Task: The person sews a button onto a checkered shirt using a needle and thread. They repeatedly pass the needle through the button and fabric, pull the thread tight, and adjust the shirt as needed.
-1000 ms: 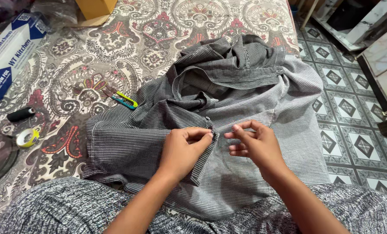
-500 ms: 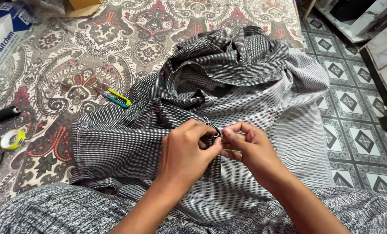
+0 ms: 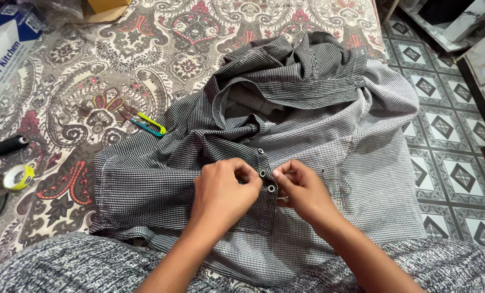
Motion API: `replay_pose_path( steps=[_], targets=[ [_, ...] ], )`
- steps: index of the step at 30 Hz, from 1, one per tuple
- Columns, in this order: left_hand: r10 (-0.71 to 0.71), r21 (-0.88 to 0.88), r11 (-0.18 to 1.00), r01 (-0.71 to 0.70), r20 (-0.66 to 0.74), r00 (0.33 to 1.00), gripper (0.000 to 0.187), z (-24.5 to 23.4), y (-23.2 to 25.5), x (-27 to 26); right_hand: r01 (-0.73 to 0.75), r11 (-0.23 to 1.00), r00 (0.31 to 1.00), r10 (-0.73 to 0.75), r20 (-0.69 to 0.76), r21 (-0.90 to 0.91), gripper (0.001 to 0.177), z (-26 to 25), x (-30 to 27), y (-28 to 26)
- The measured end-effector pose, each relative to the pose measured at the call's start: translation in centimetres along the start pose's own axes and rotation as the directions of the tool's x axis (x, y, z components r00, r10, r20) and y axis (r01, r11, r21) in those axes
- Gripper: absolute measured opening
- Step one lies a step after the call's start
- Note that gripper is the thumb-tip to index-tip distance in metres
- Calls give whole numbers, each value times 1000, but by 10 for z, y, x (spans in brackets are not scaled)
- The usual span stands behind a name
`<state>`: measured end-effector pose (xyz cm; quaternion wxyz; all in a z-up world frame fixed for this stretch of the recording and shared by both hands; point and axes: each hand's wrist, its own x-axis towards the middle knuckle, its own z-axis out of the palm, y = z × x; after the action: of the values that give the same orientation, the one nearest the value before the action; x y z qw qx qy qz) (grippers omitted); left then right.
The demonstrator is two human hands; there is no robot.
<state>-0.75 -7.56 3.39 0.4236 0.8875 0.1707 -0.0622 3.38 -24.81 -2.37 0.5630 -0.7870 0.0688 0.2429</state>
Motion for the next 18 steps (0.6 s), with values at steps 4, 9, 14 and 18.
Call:
replay_pose_path(
  steps=[4, 9, 14, 18],
  targets=[
    [34, 35, 999, -33, -16, 999, 33, 4, -1, 0, 44, 983, 999, -41, -23, 181, 17, 2, 6, 7],
    [374, 75, 927, -367, -200, 905, 23, 12, -9, -3, -14, 926, 1000, 18, -8, 377, 17, -5, 4, 3],
    [543, 154, 840, -521, -246, 803, 20, 17, -11, -9, -26, 933, 998, 46, -46, 358, 18, -14, -2, -9],
    [519, 129, 855, -503, -220, 826, 17, 16, -10, -10, 24, 911, 999, -40, 30, 412, 20, -16, -4, -13]
  ],
)
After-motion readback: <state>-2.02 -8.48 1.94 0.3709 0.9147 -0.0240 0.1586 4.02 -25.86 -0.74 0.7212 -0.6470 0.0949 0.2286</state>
